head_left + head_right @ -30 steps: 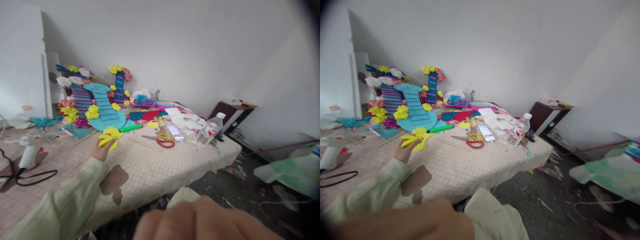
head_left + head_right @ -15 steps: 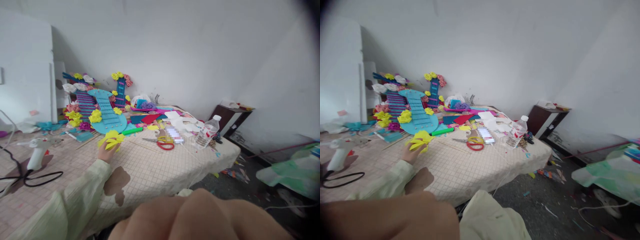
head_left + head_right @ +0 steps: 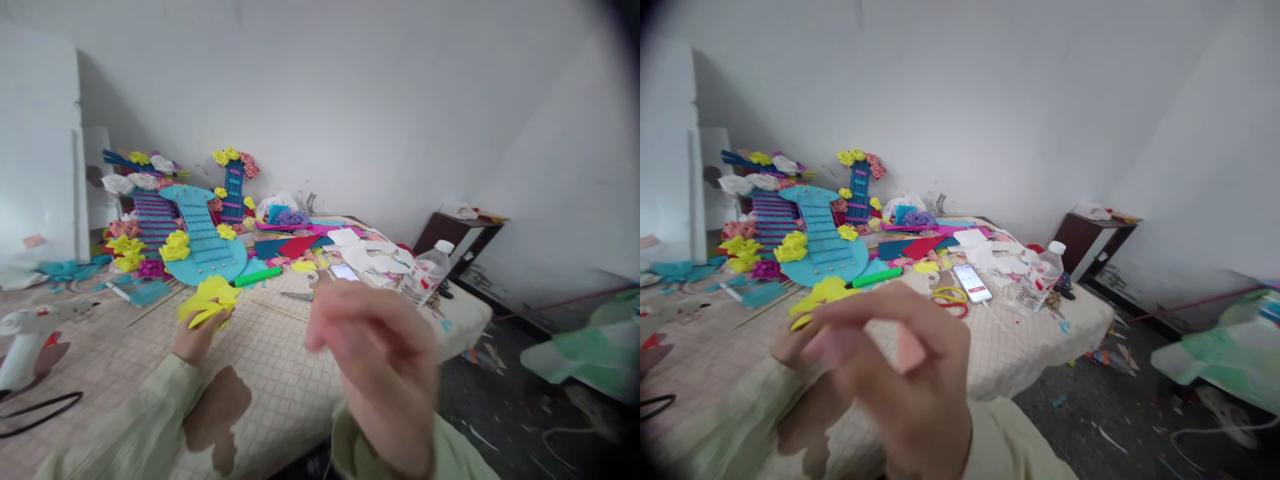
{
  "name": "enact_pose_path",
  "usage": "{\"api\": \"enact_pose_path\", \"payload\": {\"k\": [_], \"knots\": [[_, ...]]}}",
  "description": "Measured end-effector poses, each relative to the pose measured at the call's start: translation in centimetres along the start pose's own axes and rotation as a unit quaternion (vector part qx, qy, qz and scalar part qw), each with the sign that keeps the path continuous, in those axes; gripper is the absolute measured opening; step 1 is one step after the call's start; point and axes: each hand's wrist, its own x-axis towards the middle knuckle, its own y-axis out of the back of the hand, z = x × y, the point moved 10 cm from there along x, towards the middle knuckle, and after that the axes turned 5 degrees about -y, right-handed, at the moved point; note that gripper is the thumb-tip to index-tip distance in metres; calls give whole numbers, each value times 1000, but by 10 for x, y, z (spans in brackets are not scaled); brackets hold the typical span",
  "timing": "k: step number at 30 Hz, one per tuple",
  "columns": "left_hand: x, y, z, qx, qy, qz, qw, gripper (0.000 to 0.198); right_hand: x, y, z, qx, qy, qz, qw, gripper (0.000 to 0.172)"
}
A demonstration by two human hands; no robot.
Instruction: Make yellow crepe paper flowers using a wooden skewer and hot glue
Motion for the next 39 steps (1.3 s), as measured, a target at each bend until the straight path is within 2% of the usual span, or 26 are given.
{"api": "enact_pose_path", "payload": {"k": [1, 3, 5, 6, 8, 11, 14, 18, 22, 24, 25, 28, 32, 39], "knots": [[-1, -3, -4, -29, 23, -10, 999, 28, 12, 1, 19, -17, 6, 14, 1000, 14], [-2, -7, -10, -81, 64, -19, 994, 23, 33, -15, 79, -129, -31, -41, 990, 12], [-3, -7, -12, -124, 91, -12, 988, 18, 41, -34, 156, -285, -120, -128, 943, 16], [-5, -7, -13, -142, 103, -8, 984, 20, 41, -38, 186, -310, -141, -147, 929, 20], [-8, -7, -14, -169, 128, -2, 977, 26, 38, -45, 230, -329, -164, -169, 915, 25], [-13, -8, -14, -193, 163, 9, 967, 29, 31, -51, 264, -336, -189, -183, 904, 17], [-14, -13, -15, -205, 186, 16, 961, 31, 36, -56, 275, -314, -200, -191, 908, 12], [-9, -26, -18, -216, 212, 5, 953, 29, 65, -63, 273, -228, -196, -188, 935, 10], [-8, -35, -26, -237, 248, 4, 939, 16, 83, -75, 260, -113, -215, -217, 945, 29], [-13, -36, -32, -249, 274, 4, 929, 13, 77, -83, 254, -46, -242, -248, 937, 37], [-17, -37, -36, -254, 288, 1, 923, 12, 70, -90, 253, 26, -272, -267, 924, 38], [-30, -38, -47, -264, 329, -7, 907, 18, 53, -100, 247, 146, -306, -295, 893, 36], [-41, -38, -57, -281, 365, -11, 887, 32, 45, -97, 245, 163, -301, -297, 891, 29], [-43, -43, -51, -287, 367, -39, 884, 20, 45, -93, 235, 144, -276, -313, 897, 24]]}}
